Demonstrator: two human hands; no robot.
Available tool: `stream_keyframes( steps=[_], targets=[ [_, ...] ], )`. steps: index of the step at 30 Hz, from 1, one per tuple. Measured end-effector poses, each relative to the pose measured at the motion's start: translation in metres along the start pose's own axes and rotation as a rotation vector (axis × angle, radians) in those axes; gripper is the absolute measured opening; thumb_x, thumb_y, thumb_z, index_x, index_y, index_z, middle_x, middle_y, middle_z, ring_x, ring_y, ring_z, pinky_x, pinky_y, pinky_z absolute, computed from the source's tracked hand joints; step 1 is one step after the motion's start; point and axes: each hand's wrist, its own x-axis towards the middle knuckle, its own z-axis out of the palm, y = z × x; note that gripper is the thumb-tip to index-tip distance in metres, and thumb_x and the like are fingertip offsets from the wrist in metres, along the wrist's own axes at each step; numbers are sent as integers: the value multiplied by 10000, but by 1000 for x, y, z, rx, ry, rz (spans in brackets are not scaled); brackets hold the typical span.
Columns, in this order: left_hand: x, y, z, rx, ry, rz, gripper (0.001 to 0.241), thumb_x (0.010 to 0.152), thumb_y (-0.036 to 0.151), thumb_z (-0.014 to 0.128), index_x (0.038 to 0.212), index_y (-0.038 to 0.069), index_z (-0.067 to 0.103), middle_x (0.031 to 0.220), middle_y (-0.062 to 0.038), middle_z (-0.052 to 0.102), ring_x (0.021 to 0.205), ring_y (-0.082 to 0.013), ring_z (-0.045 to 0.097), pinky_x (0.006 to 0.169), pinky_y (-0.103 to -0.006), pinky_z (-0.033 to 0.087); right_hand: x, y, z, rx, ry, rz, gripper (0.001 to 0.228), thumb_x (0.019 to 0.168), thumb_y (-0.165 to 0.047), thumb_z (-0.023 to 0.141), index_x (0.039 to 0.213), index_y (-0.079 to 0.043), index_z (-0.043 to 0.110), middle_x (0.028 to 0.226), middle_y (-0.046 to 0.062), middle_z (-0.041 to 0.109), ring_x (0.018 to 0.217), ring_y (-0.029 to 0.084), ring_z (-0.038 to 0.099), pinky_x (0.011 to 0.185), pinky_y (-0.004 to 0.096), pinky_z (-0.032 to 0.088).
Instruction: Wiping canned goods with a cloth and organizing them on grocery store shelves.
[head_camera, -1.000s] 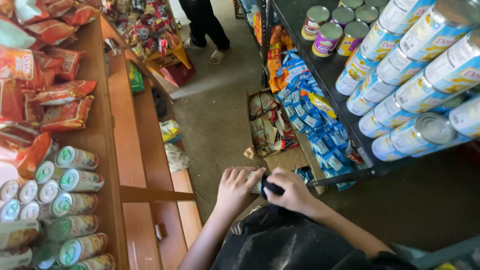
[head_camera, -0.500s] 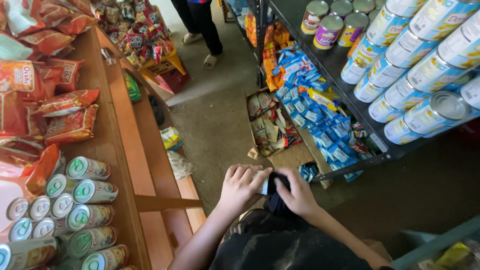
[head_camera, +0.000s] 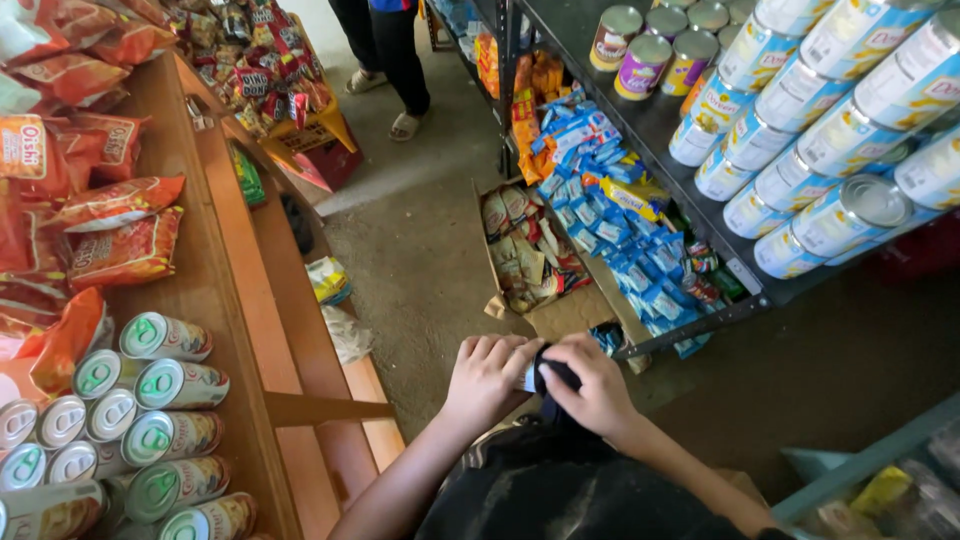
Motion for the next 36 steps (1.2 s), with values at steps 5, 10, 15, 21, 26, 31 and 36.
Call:
stream_keyframes(
  steps=[5,10,15,21,26,31,36],
  targets=[
    [-4,0,-12,27,-1,34,801,593,320,877,1349,224,631,1141,-29,676,1081,-238,627,956,-434,461,-12,-1,3,-41,-12,53,253,833,-218,777,1063,-166,685,960,78,647,829,369,734,690,459,619],
    [-14,4,4,13,-19,85,745,584,314,870,1287,216,647,1130,-28,676,1084,-245,622,969,-444,455,-15,-9,4,57,-2,-17,193,819,-245,793,981,-175,715,940,65,692,826,337,743,670,425,601],
    [-11,4,-12,-3,47,50,636,642,302,848,1234,169,659,1125,-57,686,1062,-268,635,937,-449,456,-13,-3,8,-8,12,11,213,840,-268,777,1007,-168,692,969,47,693,847,308,746,700,406,603],
    [-20,2,-3,7,38,66,665,628,346,882,1228,179,650,1120,-36,690,1045,-253,642,919,-447,466,-6,-3,6,-30,-17,-49,189,843,-261,768,999,-172,708,965,44,692,821,305,741,679,414,604],
    [-12,-5,-10,20,114,49,663,634,335,868,1239,168,654,1147,-34,678,1053,-242,629,919,-436,470,-5,0,7,-39,-42,-96,247,798,-235,803,985,-125,685,932,126,666,809,395,716,638,473,590],
    [-9,-2,-21,19,104,115,782,526,337,890,1257,174,666,1158,-32,698,1066,-233,641,922,-424,477,9,-12,-1,-13,0,-44,151,898,-228,719,1035,-166,700,995,36,665,800,302,729,711,416,615],
    [-5,-12,-19,72,155,91,643,646,295,848,1254,181,673,1158,-32,695,1069,-234,634,934,-436,465,6,-19,6,2,-27,-70,197,858,-229,774,1000,-130,679,968,100,662,837,379,725,682,454,601]
  ],
)
